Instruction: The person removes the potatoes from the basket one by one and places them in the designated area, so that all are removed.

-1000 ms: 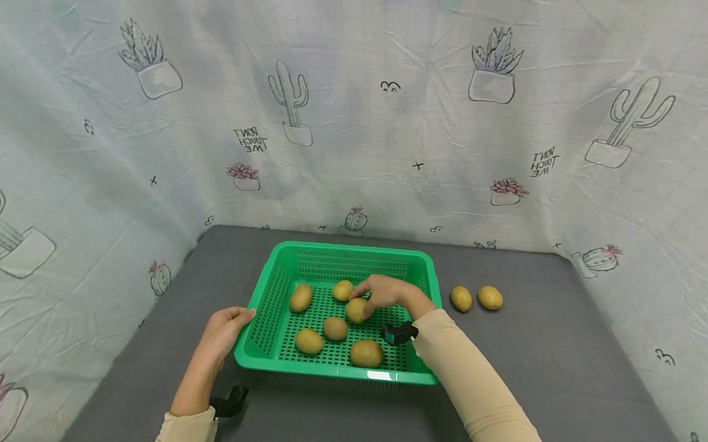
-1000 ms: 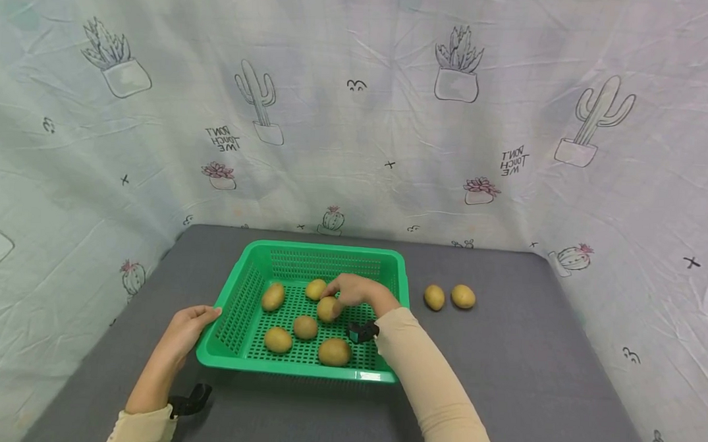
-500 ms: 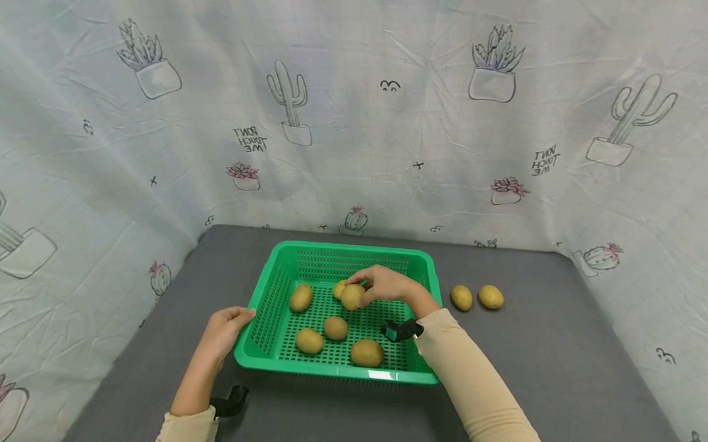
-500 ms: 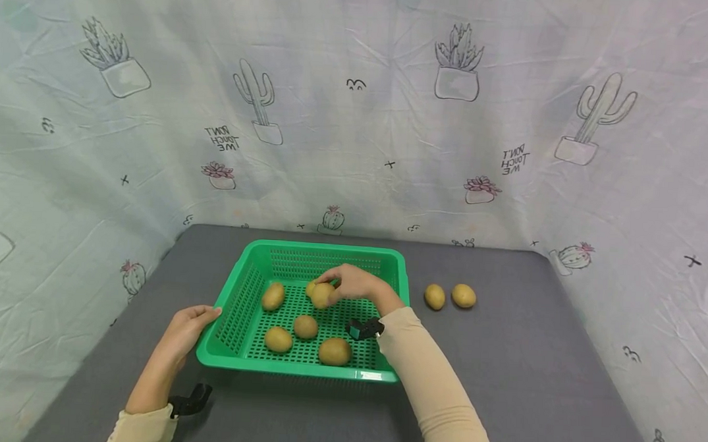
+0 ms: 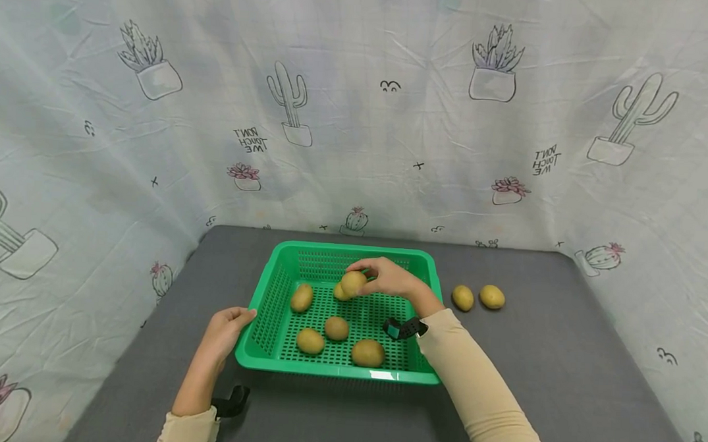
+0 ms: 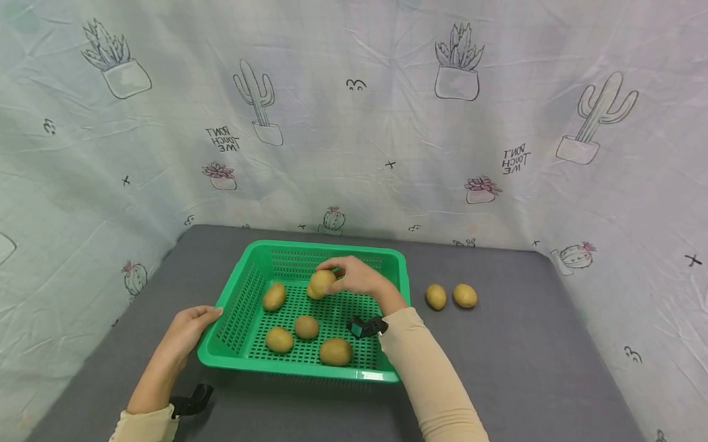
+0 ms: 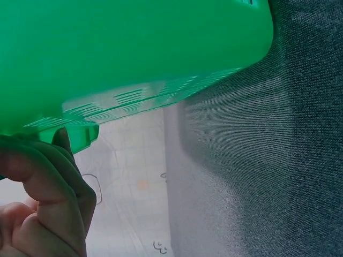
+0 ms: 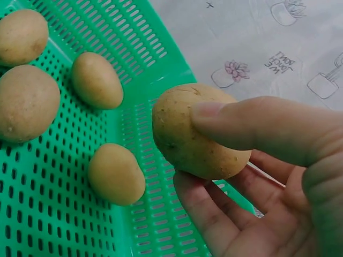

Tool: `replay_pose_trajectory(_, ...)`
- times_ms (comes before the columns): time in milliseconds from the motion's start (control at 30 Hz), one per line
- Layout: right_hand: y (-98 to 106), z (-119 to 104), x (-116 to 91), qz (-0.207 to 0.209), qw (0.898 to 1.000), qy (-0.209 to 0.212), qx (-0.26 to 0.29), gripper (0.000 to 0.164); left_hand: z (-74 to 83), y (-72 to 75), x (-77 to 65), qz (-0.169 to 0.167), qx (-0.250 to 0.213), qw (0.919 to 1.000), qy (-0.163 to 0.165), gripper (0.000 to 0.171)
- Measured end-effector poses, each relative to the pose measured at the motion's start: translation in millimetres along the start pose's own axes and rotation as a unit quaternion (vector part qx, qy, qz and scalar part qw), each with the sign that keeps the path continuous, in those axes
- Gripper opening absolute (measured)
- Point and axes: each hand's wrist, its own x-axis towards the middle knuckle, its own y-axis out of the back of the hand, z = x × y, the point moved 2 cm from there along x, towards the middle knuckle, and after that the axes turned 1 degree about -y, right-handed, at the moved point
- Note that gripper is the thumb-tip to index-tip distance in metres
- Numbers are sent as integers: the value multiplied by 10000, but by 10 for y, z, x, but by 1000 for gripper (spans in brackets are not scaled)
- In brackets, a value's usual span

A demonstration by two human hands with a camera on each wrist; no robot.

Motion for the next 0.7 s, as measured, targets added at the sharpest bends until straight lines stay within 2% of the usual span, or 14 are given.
replay_pose_trajectory(300,18,-9,-12,149,9997,44,212,56,4,-2,0,-110,59,9999,-25,48)
replay_pose_trajectory(700,73,-60,-61,640,9971,85,394,54,2,0,-3,-139,15,9999,-16,48)
